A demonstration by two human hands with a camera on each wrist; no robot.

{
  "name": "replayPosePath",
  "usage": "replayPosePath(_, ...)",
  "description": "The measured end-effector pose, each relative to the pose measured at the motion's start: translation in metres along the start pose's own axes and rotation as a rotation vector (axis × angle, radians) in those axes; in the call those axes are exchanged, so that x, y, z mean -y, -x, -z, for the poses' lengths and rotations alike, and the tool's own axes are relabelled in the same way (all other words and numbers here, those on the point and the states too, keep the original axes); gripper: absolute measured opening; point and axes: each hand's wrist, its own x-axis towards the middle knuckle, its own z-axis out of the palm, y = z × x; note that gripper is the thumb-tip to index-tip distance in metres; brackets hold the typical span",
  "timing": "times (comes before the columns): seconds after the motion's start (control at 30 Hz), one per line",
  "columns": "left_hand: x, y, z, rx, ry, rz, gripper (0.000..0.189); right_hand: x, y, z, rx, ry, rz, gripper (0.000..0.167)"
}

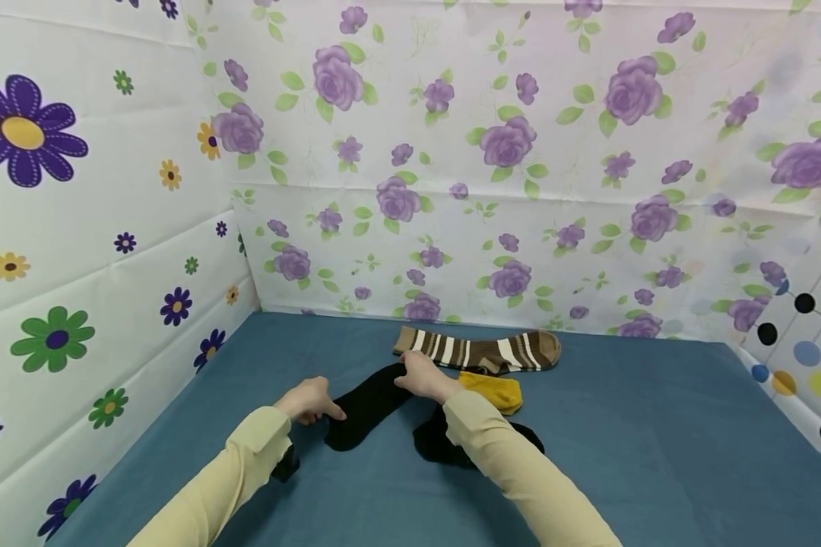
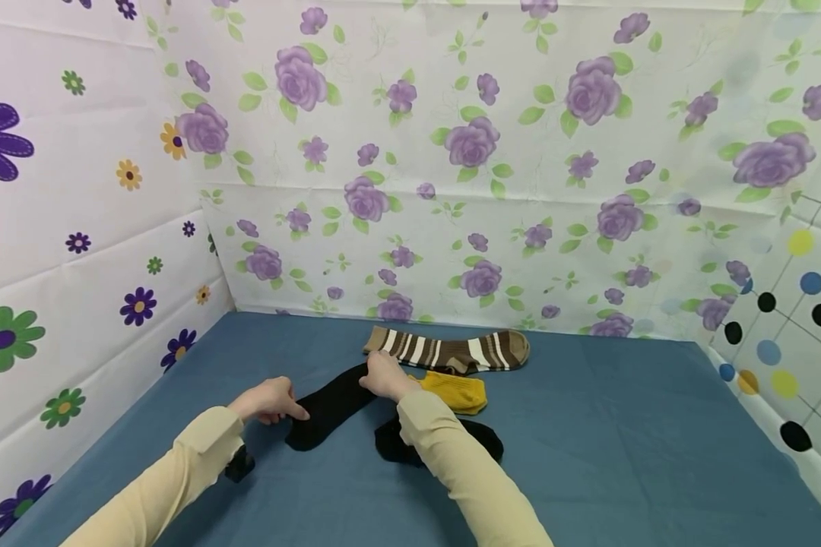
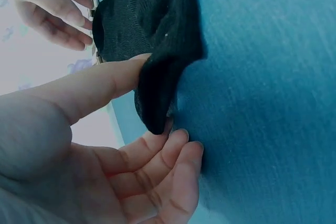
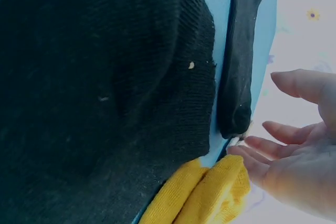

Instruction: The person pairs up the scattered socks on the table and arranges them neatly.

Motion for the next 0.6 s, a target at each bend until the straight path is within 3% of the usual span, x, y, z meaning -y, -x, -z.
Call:
replayPosePath(0.13, -0.0017, -0.0004, -0.0028, 0.000, 0.011, -0.021, 0.027, -0.0042, -0.0030, -0.0029, 0.017, -0.092, -0.084, 0.057)
replayPosePath(0.27, -0.0046, -0.0007, -0.0044, 0.010, 0.014, -0.064, 0.027, -0.0069, -0.0038, -0.0040, 0.008, -0.146, -0.133, 0.058)
replayPosePath(0.6, -0.0027, 0.0013, -0.0027, 0.008, 0.088, -0.110, 0.042, -0.0079, -0.0022, -0.0045, -0.039, -0.057, -0.041, 0.022)
